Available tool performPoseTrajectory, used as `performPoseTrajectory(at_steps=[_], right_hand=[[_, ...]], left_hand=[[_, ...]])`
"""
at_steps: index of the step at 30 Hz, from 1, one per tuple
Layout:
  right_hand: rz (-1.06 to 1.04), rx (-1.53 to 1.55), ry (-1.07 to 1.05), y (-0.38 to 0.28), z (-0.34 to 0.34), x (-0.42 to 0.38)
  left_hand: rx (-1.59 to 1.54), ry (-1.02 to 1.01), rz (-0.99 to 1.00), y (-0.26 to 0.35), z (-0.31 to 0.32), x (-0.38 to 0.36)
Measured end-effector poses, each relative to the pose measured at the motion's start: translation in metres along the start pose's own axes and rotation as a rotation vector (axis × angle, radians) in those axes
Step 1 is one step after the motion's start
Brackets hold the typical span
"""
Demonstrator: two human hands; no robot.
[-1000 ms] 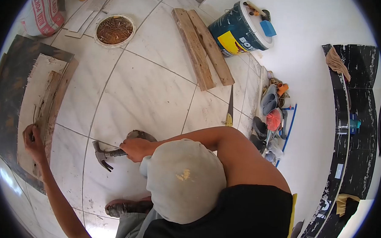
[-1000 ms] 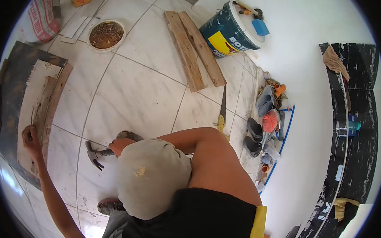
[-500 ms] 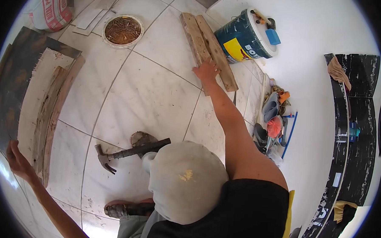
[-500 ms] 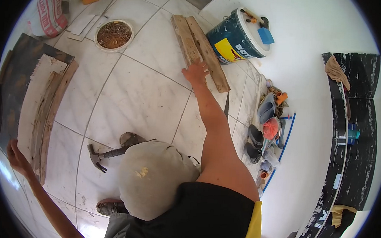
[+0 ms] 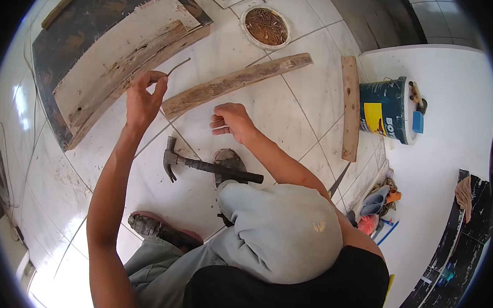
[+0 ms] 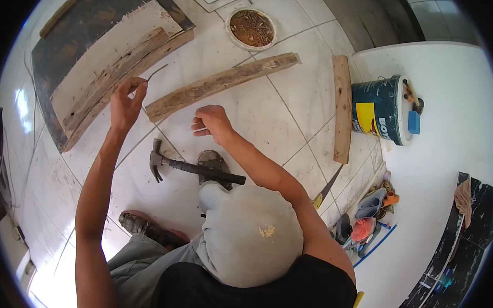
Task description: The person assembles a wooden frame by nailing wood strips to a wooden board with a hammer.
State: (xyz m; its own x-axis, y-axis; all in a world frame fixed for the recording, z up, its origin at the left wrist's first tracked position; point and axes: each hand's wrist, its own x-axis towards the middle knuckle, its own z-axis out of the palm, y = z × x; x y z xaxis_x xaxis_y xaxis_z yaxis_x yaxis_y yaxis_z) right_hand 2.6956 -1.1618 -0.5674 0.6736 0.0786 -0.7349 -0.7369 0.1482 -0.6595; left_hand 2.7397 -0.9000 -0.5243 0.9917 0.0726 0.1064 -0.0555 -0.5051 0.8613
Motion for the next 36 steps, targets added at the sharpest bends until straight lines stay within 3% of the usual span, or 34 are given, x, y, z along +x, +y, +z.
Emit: performPoseTrajectory(at_steps=[3, 5, 6, 10, 15, 19, 23, 25, 27, 31, 33, 34, 36], right_hand=[[0.114, -0.198, -0.151, 0.011, 0.009, -0.005], [0.003, -0.247, -0.148, 0.015, -0.001, -0.009], [0.063, -0.017, -0.155, 0.009, -0.012, -0.004], [-0.053, 0.160, -0.081, -0.004, -0.025, 0.002], [-0.027, 0.338, -0.001, -0.006, -0.032, 0.006], [0.033, 0.322, 0.052, 0.014, -0.038, 0.020], [0.079, 0.226, 0.102, -0.006, -0.013, 0.003], [0.141, 0.285, -0.060, -0.009, -0.002, 0.002], [0.118, 0.251, -0.135, -0.007, 0.012, -0.007], [-0.049, -0.530, -0.502, 0.035, 0.025, -0.027], [-0.284, -1.053, -0.690, 0.044, 0.033, -0.060], [-0.282, -1.057, -0.691, 0.056, 0.033, -0.066], [-0.931, -1.335, -0.506, 0.081, 0.034, -0.067]], left_hand=[[-0.014, 0.015, 0.002, -0.025, 0.016, -0.010], [0.029, -0.042, 0.015, -0.038, 0.023, -0.020], [0.090, 0.010, 0.171, -0.043, 0.027, -0.025], [0.266, 0.029, 0.323, -0.045, 0.032, -0.051], [0.305, 0.021, 0.512, -0.052, 0.038, -0.095], [0.308, 0.002, 0.510, -0.057, 0.042, -0.108], [0.374, 0.070, 0.417, -0.044, 0.025, -0.091], [0.336, 0.028, 0.185, -0.054, 0.011, -0.066], [0.290, 0.013, 0.186, -0.060, 0.002, -0.044], [0.356, -0.053, 0.164, -0.071, 0.001, -0.014], [0.397, -0.065, 0.112, -0.072, 0.004, -0.007], [0.418, -0.073, 0.082, -0.074, 0.006, -0.003], [0.436, -0.082, 0.050, -0.074, 0.008, 0.002]])
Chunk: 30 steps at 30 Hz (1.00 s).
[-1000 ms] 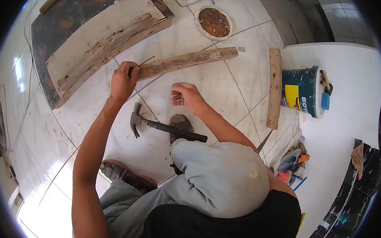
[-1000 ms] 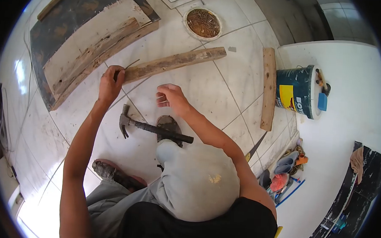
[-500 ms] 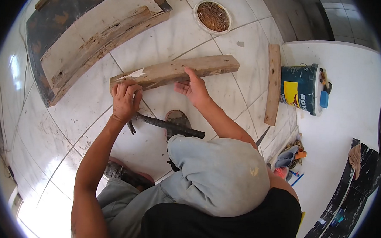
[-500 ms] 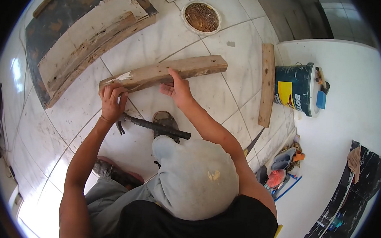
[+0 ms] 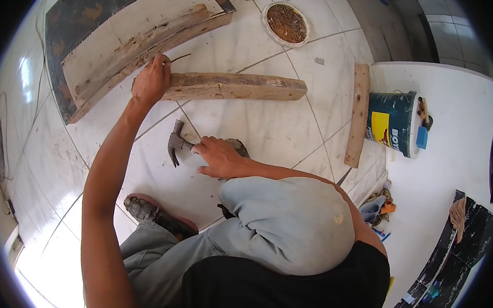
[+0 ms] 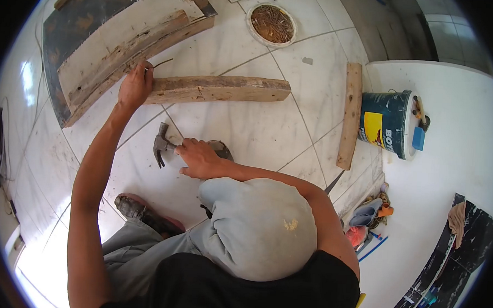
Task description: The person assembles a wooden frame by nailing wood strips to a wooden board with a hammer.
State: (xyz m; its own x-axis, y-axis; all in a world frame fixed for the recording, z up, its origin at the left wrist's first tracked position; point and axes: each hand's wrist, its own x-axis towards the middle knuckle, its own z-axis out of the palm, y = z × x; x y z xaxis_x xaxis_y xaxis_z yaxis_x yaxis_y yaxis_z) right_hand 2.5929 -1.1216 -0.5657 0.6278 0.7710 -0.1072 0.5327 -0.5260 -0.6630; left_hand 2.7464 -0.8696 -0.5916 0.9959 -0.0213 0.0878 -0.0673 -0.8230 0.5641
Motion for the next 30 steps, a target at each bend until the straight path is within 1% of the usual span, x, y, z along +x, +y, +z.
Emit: performPoseTrajectory(at_steps=[1, 2, 3, 4, 5, 6, 7, 9, 10, 12, 14, 15, 16, 17, 18, 19, 20, 22, 24, 26, 30], right_hand=[[0.003, -0.001, 0.001, 0.001, 0.006, 0.000], [0.095, -0.063, 0.022, 0.001, 0.009, 0.001], [0.186, -0.129, 0.043, 0.003, 0.009, 0.001], [0.189, -0.134, 0.046, 0.006, 0.011, 0.000], [0.191, -0.113, -0.062, 0.012, 0.014, -0.002], [0.191, -0.090, -0.170, 0.015, 0.014, -0.002], [0.191, -0.089, -0.173, 0.018, 0.013, -0.003], [0.339, 0.170, -0.214, 0.015, -0.004, -0.003], [0.329, 0.174, -0.225, 0.013, -0.017, -0.003], [0.363, 0.525, -0.251, 0.001, -0.066, -0.002], [0.372, 0.880, -0.179, -0.013, -0.117, 0.001], [0.394, 0.978, -0.065, -0.021, -0.133, 0.000], [0.470, 1.043, -0.032, -0.022, -0.147, -0.002], [0.544, 1.102, 0.002, -0.021, -0.157, -0.002], [0.541, 1.092, -0.012, -0.014, -0.157, -0.003], [0.626, 1.014, 0.075, -0.002, -0.152, -0.006], [0.707, 0.930, 0.161, 0.005, -0.150, -0.006], [0.692, 0.899, 0.172, 0.003, -0.149, -0.011], [0.682, 0.874, 0.192, 0.000, -0.146, -0.016], [0.530, 0.797, 0.246, -0.005, -0.139, -0.024], [0.562, 0.725, 0.186, 0.008, -0.106, -0.008]], left_hand=[[0.019, -0.030, -0.077, 0.001, -0.003, 0.004], [0.038, -0.059, -0.151, 0.001, -0.003, 0.007], [0.034, -0.056, -0.146, 0.002, -0.005, 0.008], [0.057, -0.028, -0.184, 0.000, -0.009, 0.007], [0.080, 0.003, -0.225, -0.004, -0.012, 0.004], [0.065, 0.108, -0.159, -0.011, -0.015, -0.002], [0.064, 0.106, -0.161, -0.018, -0.018, -0.006], [0.083, 0.282, -0.022, -0.035, -0.022, -0.018], [0.106, 0.310, -0.016, -0.042, -0.023, -0.024], [0.127, 0.278, -0.057, -0.040, -0.029, -0.030], [0.139, 0.246, -0.119, -0.029, -0.033, -0.038], [0.077, 0.273, 0.092, -0.020, -0.035, -0.036], [0.014, 0.301, 0.308, -0.008, -0.035, -0.034], [-0.114, 0.182, 0.282, 0.007, -0.034, -0.035], [-0.158, 0.116, 0.316, 0.019, -0.029, -0.035], [-0.202, 0.049, 0.353, 0.026, -0.026, -0.035], [-0.204, 0.061, 0.344, 0.022, -0.017, -0.037], [-0.202, 0.162, 0.493, 0.011, 0.007, -0.044], [-0.212, 0.158, 0.442, 0.012, 0.005, -0.042], [-0.231, 0.138, 0.397, 0.013, 0.007, -0.046], [-0.225, 0.180, 0.421, 0.013, 0.007, -0.041]])
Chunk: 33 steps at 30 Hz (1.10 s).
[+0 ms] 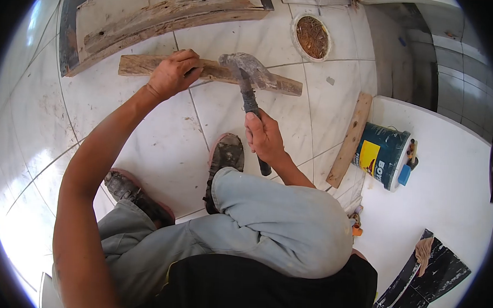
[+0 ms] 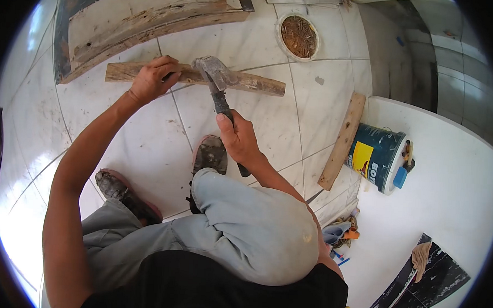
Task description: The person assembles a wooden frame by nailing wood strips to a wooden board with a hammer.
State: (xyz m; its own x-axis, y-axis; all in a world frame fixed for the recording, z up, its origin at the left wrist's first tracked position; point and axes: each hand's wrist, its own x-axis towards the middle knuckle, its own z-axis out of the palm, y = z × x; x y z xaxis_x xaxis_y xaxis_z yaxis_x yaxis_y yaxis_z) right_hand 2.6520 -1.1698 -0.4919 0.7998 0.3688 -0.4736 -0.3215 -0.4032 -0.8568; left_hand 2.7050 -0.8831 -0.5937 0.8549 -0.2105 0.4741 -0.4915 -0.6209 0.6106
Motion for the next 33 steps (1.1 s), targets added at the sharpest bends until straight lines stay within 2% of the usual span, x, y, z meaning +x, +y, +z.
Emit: performPoseTrajectory(at_steps=[5, 8, 11, 12, 13, 16, 18, 19, 21, 22, 23, 25, 27, 29, 30, 33], right_hand=[[0.037, -0.116, -0.005, -0.030, -0.012, 0.004], [-0.405, -0.033, -0.034, -0.062, -0.023, -0.008], [-0.469, -0.098, -0.018, -0.024, -0.018, 0.000], [-0.256, -0.222, 0.047, -0.002, -0.012, 0.008], [0.010, -0.448, -0.032, 0.003, -0.015, 0.021], [0.004, -0.315, 0.022, -0.026, -0.011, 0.024], [-0.127, -0.163, 0.027, -0.061, -0.011, 0.007], [-0.129, -0.168, 0.025, -0.068, -0.011, 0.005], [-0.422, -0.028, 0.057, -0.075, -0.007, -0.007], [-0.461, 0.041, 0.102, -0.046, -0.003, 0.000], [-0.444, -0.195, 0.094, -0.005, -0.014, 0.011], [-0.128, -0.407, 0.032, 0.031, -0.016, 0.035], [-0.136, -0.298, 0.070, 0.010, -0.015, 0.047], [-0.039, -0.131, 0.117, -0.024, -0.014, 0.025], [-0.064, -0.081, 0.112, -0.030, -0.015, 0.021], [-0.045, -0.065, 0.135, -0.039, -0.020, 0.012]], left_hand=[[-0.015, 0.016, 0.007, 0.001, -0.004, -0.002], [-0.009, -0.032, -0.014, -0.004, -0.002, -0.002], [0.025, -0.043, -0.021, -0.001, -0.002, -0.003], [0.001, -0.027, -0.007, -0.001, -0.002, -0.003], [-0.016, -0.009, 0.009, -0.003, -0.003, -0.002], [-0.014, 0.038, 0.020, -0.002, 0.000, -0.001], [-0.020, -0.001, 0.003, 0.001, 0.000, -0.005], [0.001, -0.010, -0.007, -0.002, -0.001, -0.002], [-0.012, -0.027, -0.011, -0.001, 0.000, -0.003], [-0.010, -0.037, -0.014, -0.003, -0.002, -0.001], [-0.006, -0.026, -0.011, -0.003, -0.003, -0.001], [-0.019, -0.045, -0.006, -0.004, -0.003, -0.001], [0.024, -0.030, 0.001, -0.001, -0.003, -0.001], [-0.015, -0.077, 0.009, 0.008, 0.000, -0.009], [-0.009, -0.065, -0.029, 0.006, 0.000, -0.005], [0.014, -0.014, -0.062, 0.006, -0.001, 0.003]])
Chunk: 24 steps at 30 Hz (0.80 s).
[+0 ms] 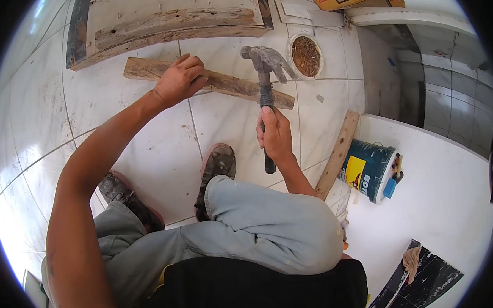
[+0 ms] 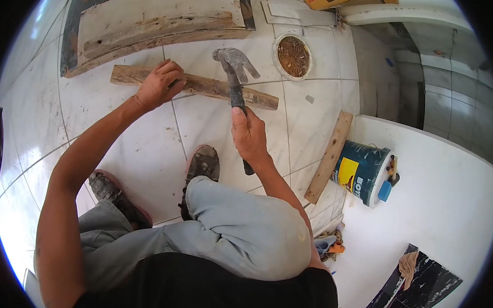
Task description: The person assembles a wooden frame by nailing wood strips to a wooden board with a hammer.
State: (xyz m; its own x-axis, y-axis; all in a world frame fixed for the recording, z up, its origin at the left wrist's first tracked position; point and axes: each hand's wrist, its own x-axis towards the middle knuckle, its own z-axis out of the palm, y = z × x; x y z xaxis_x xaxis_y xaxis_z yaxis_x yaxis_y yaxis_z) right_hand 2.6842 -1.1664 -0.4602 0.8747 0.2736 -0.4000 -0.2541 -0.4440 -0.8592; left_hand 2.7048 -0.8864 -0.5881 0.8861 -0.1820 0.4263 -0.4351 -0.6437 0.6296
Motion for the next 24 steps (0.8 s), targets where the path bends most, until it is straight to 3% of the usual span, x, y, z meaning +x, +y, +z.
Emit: performPoseTrajectory(at_steps=[7, 10, 12, 18, 20, 21, 24], right_hand=[[-0.008, -0.067, -0.003, 0.025, -0.002, -0.014], [-0.033, -0.245, -0.036, 0.045, 0.002, -0.008], [0.169, -0.186, -0.086, 0.034, 0.001, -0.005], [-0.178, -0.075, -0.035, 0.007, -0.002, -0.022], [-0.044, -0.264, -0.090, 0.036, 0.008, -0.009], [-0.072, -0.389, -0.103, 0.044, 0.006, 0.002], [0.058, -0.101, -0.019, 0.032, 0.002, 0.003]], left_hand=[[0.072, 0.007, 0.067, 0.002, 0.014, -0.012], [0.062, 0.023, 0.071, 0.005, 0.011, -0.009], [0.058, 0.014, 0.064, 0.005, 0.010, -0.008], [0.032, 0.062, 0.073, 0.001, 0.013, -0.010], [0.047, -0.001, 0.075, 0.001, 0.011, -0.009], [0.051, 0.024, 0.071, 0.001, 0.015, -0.009], [0.068, -0.020, 0.053, 0.005, 0.014, -0.010]])
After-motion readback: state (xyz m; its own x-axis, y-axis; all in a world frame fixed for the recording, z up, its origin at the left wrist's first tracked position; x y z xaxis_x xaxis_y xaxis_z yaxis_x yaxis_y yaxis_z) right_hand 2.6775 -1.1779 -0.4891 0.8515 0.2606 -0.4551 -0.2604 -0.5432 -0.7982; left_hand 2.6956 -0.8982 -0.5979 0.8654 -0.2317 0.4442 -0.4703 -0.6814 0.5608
